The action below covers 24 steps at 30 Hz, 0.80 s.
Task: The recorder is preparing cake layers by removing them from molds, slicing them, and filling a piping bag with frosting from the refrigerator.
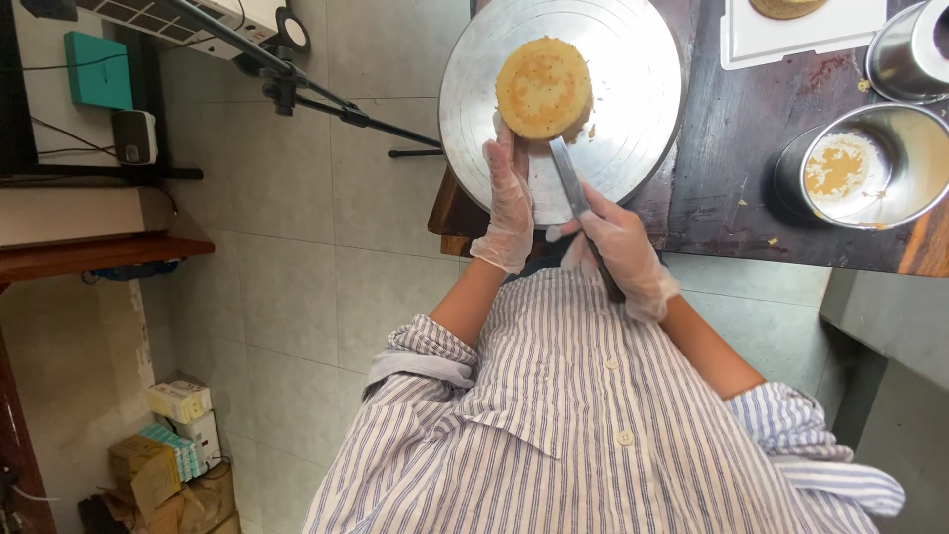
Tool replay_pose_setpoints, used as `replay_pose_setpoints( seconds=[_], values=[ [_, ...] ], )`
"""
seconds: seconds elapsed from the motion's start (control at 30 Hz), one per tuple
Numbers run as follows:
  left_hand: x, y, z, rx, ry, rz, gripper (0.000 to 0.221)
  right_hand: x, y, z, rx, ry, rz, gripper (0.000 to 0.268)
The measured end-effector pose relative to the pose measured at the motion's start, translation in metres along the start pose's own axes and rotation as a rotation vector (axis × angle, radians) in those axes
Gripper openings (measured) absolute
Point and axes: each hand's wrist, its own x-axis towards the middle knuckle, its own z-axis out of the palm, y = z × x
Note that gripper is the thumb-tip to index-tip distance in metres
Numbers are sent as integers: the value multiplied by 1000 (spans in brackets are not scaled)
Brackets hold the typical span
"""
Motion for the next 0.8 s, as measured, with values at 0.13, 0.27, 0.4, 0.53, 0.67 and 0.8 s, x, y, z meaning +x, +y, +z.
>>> replay_pose_setpoints(
  seconds=[0.13,0.27,0.4,0.53,0.67,0.8],
  values=[
    [-2,2,1,-4,3,-11,121,1,-32,16,25,6,72,57],
    [1,-7,-4,-32,-9,16,118,-13,2,4,42,-39,48,56],
    [2,-10,-5,-35,-14,17,117,-16,27,-4,107,-57,17,56],
    [3,-11,-6,-40,-3,-14,118,6,-18,20,34,-38,50,60],
    [-3,0,-3,-62,-18,-59,118,15,-36,32,73,-46,86,55],
    [-6,11,-1,-33,-35,-42,116,14,-22,29,53,-70,90,57]
  ],
)
